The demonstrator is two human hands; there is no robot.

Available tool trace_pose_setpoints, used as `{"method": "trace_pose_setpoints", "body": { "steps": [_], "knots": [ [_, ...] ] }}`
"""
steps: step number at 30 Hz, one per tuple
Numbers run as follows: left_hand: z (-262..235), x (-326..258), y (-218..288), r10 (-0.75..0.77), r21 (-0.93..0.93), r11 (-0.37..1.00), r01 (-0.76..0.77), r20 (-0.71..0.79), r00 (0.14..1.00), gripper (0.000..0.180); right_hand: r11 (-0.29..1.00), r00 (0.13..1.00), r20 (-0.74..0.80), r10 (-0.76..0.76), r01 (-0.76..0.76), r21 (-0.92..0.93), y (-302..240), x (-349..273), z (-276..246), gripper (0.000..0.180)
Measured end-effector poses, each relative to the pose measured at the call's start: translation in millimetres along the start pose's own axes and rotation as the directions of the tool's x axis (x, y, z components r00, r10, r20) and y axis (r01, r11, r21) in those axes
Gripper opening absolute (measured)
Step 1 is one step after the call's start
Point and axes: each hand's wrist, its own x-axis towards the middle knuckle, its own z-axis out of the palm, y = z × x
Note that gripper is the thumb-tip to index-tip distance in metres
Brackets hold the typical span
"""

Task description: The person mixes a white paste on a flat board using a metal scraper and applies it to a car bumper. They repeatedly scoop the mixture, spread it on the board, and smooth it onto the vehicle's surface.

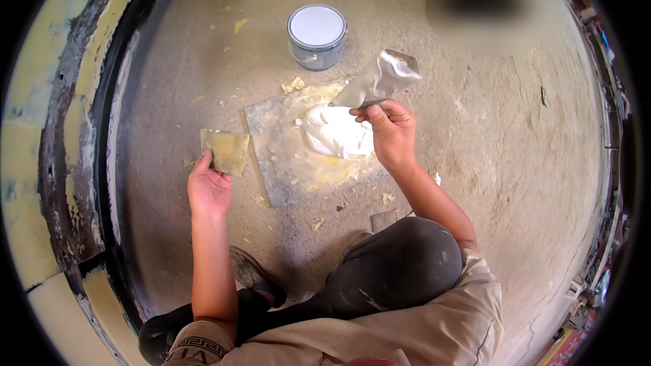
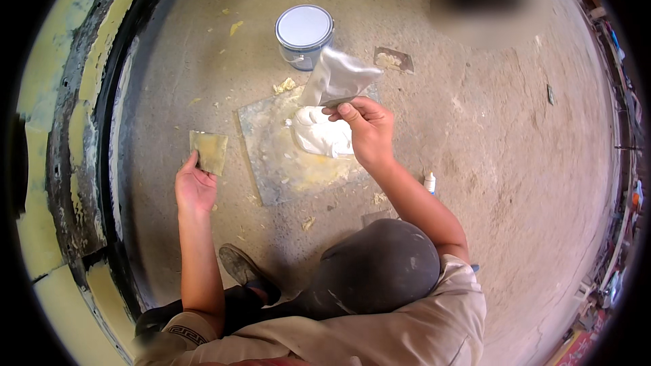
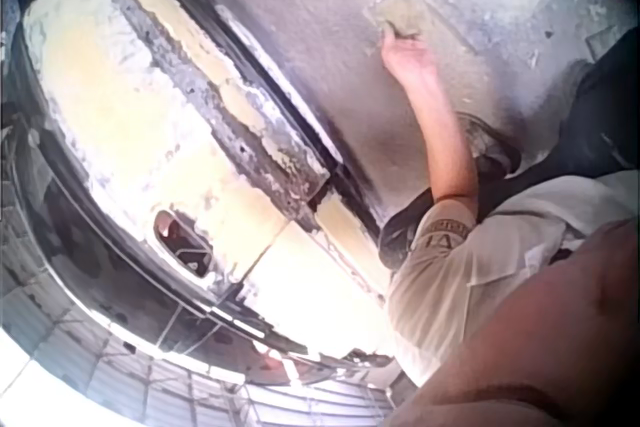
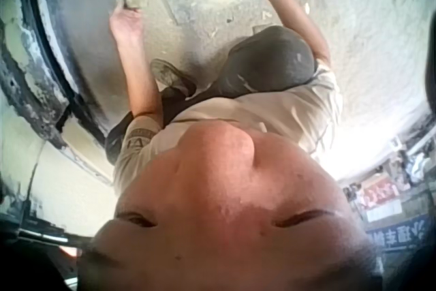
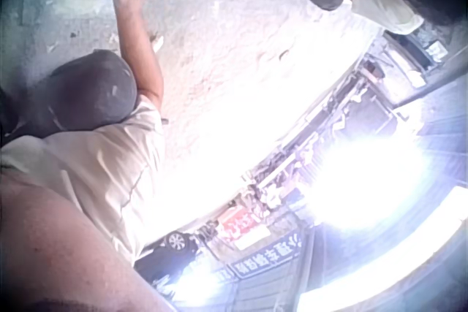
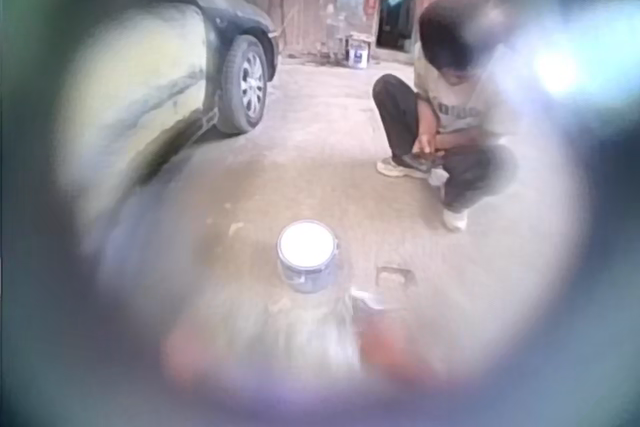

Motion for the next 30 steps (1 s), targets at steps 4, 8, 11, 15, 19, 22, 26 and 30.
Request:
{"method": "trace_pose_setpoints", "body": {
  "steps": [4,8,11,15,19,22,26,30],
  "knots": [
    [-1,-1,-4,-0.004,0.006,1.000,0.004,0.039,0.999,0.017,0.973,0.992,-0.029,0.125,-0.117,0.200,6,-3,4,0.013],
    [5,-7,-12,-0.005,0.010,1.000,0.005,0.064,0.998,0.016,0.968,0.979,-0.073,0.193,-0.178,0.176,6,-5,3,0.014],
    [18,-18,-24,-0.031,0.028,0.999,0.028,0.134,0.991,0.015,0.978,0.976,-0.104,0.192,-0.181,0.105,1,-4,6,0.015],
    [52,-44,-45,-0.130,-0.011,0.990,0.138,0.265,0.955,0.016,0.991,0.986,-0.124,0.114,-0.122,-0.053,-13,-3,18,0.012],
    [84,-61,-68,-0.208,-0.090,0.958,0.273,0.440,0.874,0.024,0.988,0.994,-0.104,-0.044,0.028,-0.151,-27,-7,33,0.007],
    [112,-69,-72,-0.242,-0.104,0.941,0.322,0.456,0.856,0.029,0.979,0.987,-0.121,-0.108,0.085,-0.185,-35,-13,43,0.007],
    [121,-70,-76,-0.209,-0.087,0.954,0.288,0.499,0.841,0.032,0.929,0.940,-0.092,-0.328,0.304,-0.211,-31,-17,52,0.017],
    [118,-67,-78,-0.193,-0.090,0.953,0.289,0.557,0.808,0.032,0.905,0.960,-0.006,-0.279,0.261,-0.335,-31,-25,40,0.030]
  ]
}}
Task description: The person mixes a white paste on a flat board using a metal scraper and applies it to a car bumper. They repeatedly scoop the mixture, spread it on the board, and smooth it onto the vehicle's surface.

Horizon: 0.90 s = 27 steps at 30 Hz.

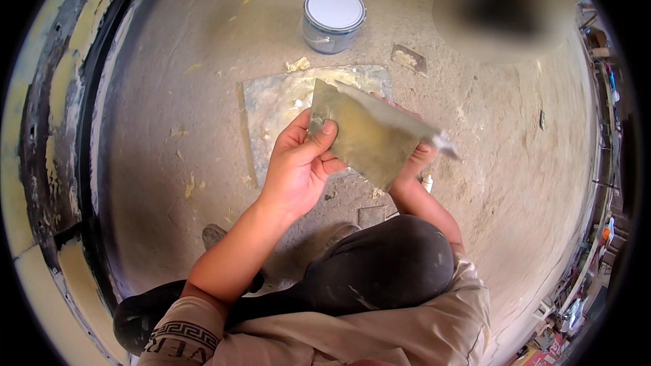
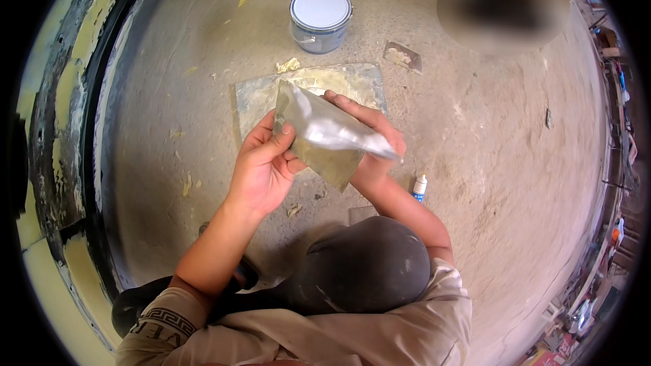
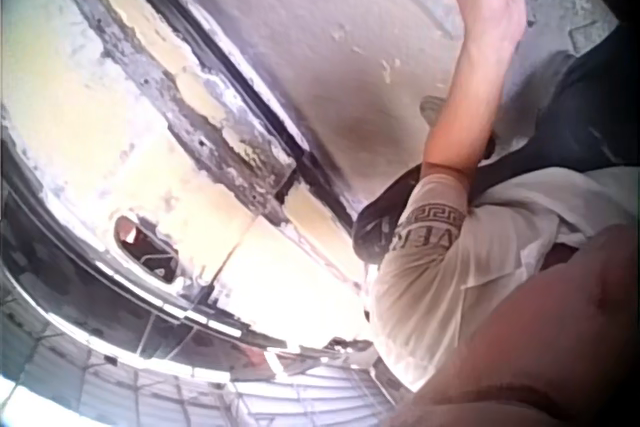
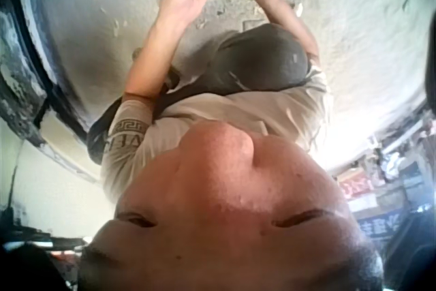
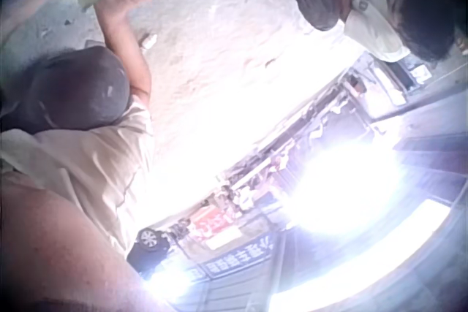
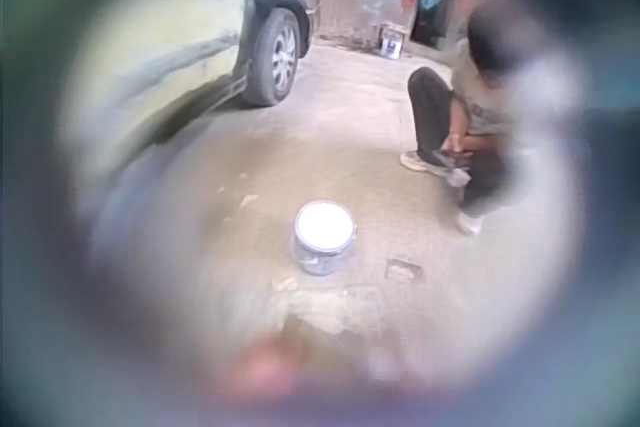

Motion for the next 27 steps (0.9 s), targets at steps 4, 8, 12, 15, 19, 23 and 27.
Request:
{"method": "trace_pose_setpoints", "body": {
  "steps": [4,8,12,15,19,23,27],
  "knots": [
    [8,0,10,0.045,0.151,0.988,-0.033,-0.080,0.996,0.031,0.975,0.987,0.096,-0.131,0.145,-0.167,-7,0,-3,0.034],
    [0,1,21,0.067,0.292,0.955,-0.047,-0.058,0.996,0.031,0.949,0.979,0.139,-0.148,0.181,-0.260,-6,-3,-6,0.036],
    [-5,3,22,0.127,0.409,0.909,-0.087,-0.073,0.989,0.031,0.920,0.940,0.202,-0.273,0.317,-0.229,-3,3,-3,0.038],
    [0,1,24,0.147,0.420,0.902,-0.097,-0.089,0.985,0.032,0.884,0.920,0.263,-0.292,0.364,-0.292,-1,3,-6,0.040],
    [-1,0,23,0.151,0.438,0.894,-0.098,-0.089,0.984,0.033,0.865,0.917,0.274,-0.289,0.373,-0.337,-1,1,-8,0.051],
    [-6,-2,24,0.173,0.504,0.856,-0.111,-0.078,0.982,0.034,0.835,0.888,0.297,-0.352,0.441,-0.328,-5,4,-3,0.043],
    [-10,-2,24,0.199,0.524,0.841,-0.133,-0.071,0.977,0.034,0.813,0.882,0.328,-0.338,0.450,-0.370,-7,5,-3,0.044]
  ]
}}
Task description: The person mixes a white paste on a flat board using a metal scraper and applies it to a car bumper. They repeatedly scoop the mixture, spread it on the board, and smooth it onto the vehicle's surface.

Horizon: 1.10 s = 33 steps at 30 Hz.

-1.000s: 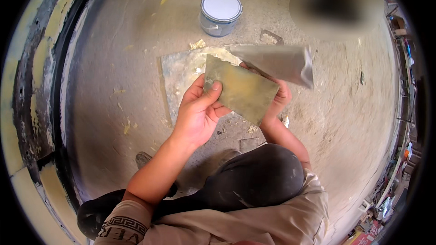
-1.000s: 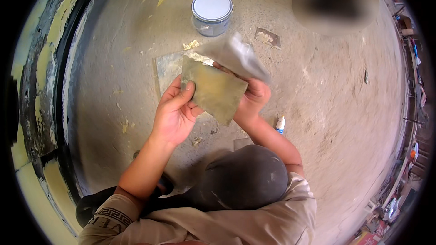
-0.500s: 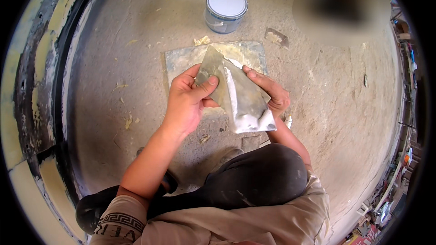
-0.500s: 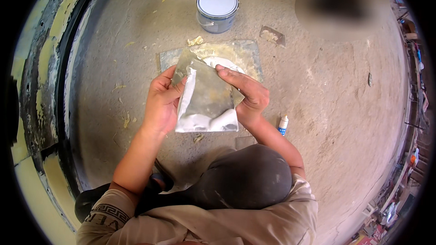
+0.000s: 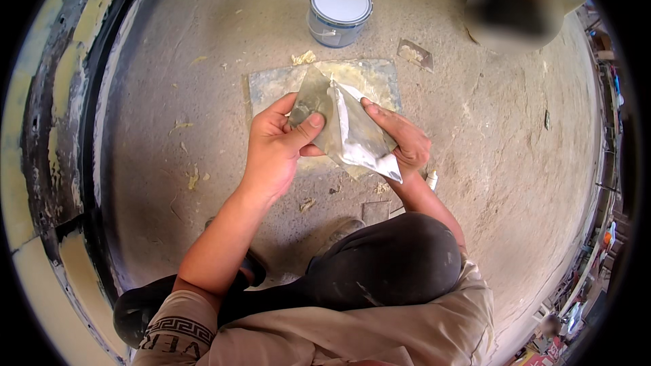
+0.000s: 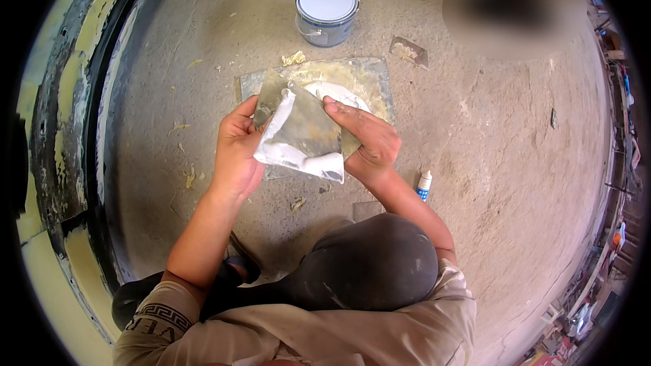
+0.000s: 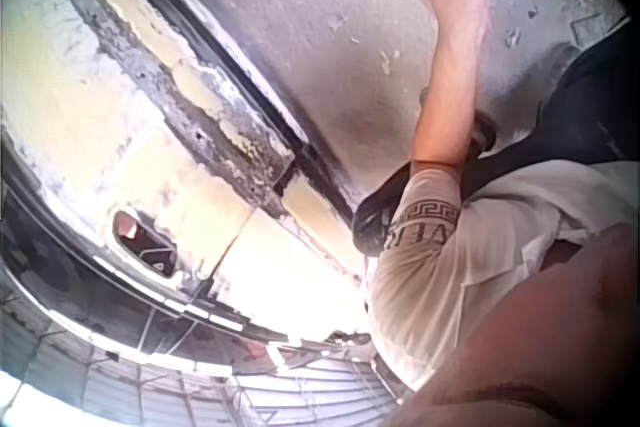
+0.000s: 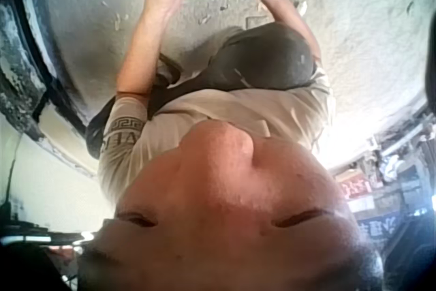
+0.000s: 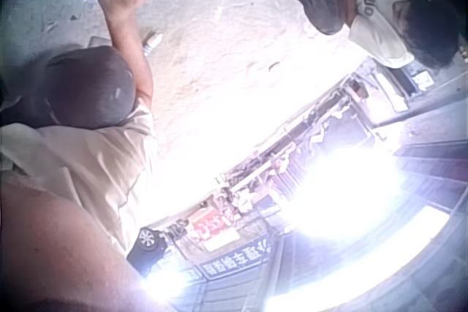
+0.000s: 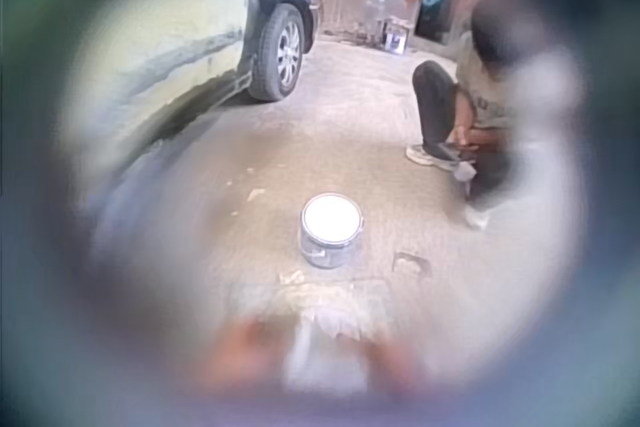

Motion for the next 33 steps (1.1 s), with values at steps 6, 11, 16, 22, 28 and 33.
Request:
{"method": "trace_pose_setpoints", "body": {
  "steps": [6,11,16,22,28,33],
  "knots": [
    [-2,-2,5,-0.037,0.086,0.996,0.036,0.011,0.999,0.038,0.993,0.998,-0.004,-0.060,0.059,-0.102,12,-3,2,0.038],
    [-3,-3,5,-0.026,0.119,0.993,0.026,-0.006,1.000,0.035,0.981,0.994,-0.010,-0.105,0.102,-0.166,25,-10,3,0.038],
    [-5,-4,5,0.008,0.149,0.989,-0.004,-0.024,1.000,0.037,0.967,0.990,0.009,-0.144,0.143,-0.211,34,-15,2,0.042],
    [-13,-5,0,0.024,0.161,0.987,-0.023,-0.005,1.000,0.038,0.933,0.976,0.067,-0.205,0.216,-0.288,43,-21,-5,0.041],
    [-20,-5,-4,0.023,0.149,0.989,-0.021,-0.011,1.000,0.037,0.916,0.970,0.134,-0.204,0.237,-0.324,48,-28,-8,0.039],
    [-30,-3,-10,0.034,0.155,0.987,-0.035,0.013,0.999,0.036,0.909,0.966,0.150,-0.211,0.250,-0.334,55,-35,-9,0.039]
  ]
}}
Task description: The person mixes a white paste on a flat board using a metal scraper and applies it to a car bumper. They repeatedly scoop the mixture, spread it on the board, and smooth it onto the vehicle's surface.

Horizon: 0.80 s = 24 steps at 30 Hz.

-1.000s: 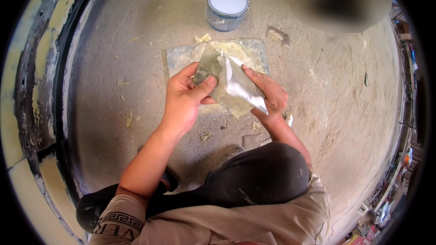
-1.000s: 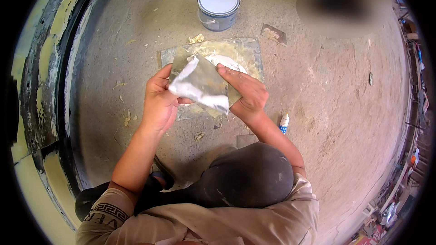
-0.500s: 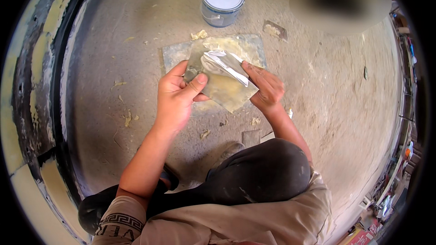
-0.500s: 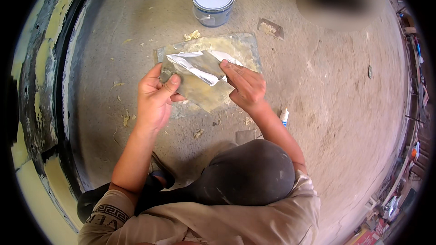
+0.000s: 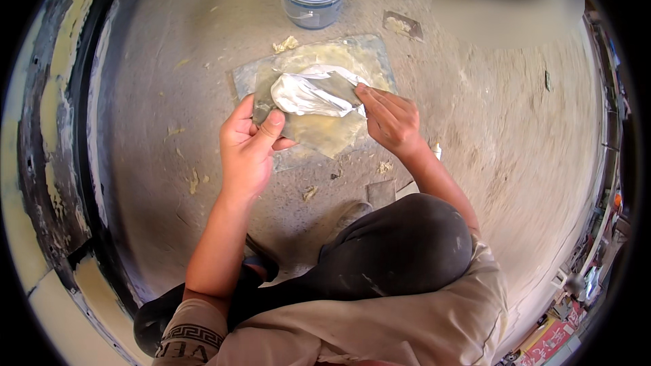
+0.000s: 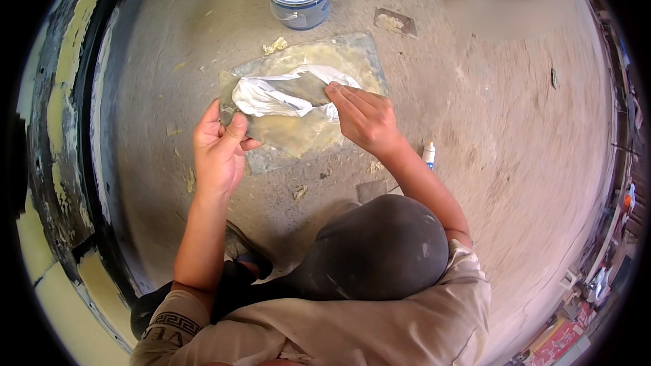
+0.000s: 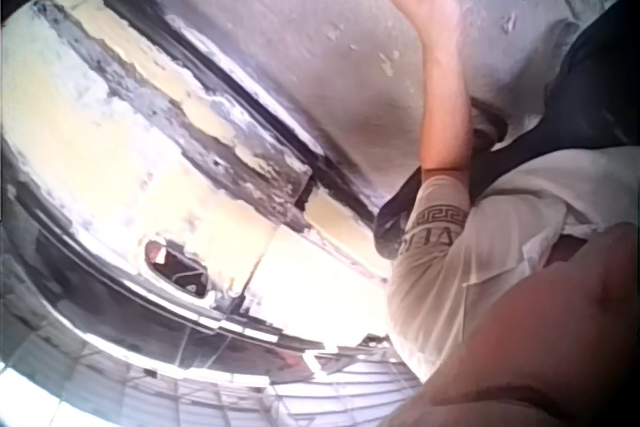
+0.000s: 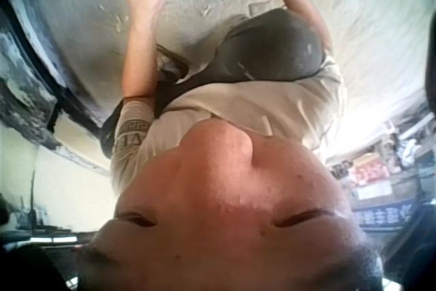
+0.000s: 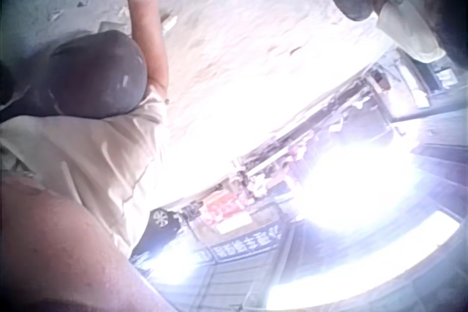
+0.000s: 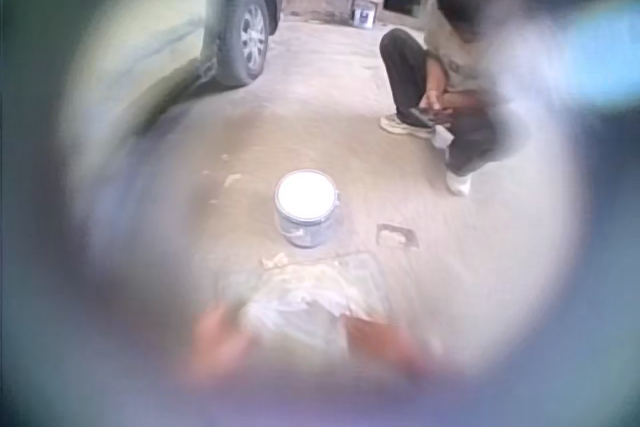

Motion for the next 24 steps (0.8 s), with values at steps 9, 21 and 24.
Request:
{"method": "trace_pose_setpoints", "body": {
  "steps": [9,21,24],
  "knots": [
    [-1,1,0,0.007,-0.022,1.000,-0.008,-0.011,1.000,0.038,0.999,1.000,0.019,0.001,0.000,-0.037,9,-13,0,0.039],
    [-5,5,2,0.062,-0.130,0.989,-0.073,-0.089,0.994,0.032,0.963,0.942,0.217,0.255,-0.227,-0.148,30,-58,14,0.028],
    [-23,5,-3,0.016,-0.189,0.982,-0.024,-0.041,0.999,0.030,0.815,0.753,0.329,0.570,-0.567,-0.116,35,-66,10,0.024]
  ]
}}
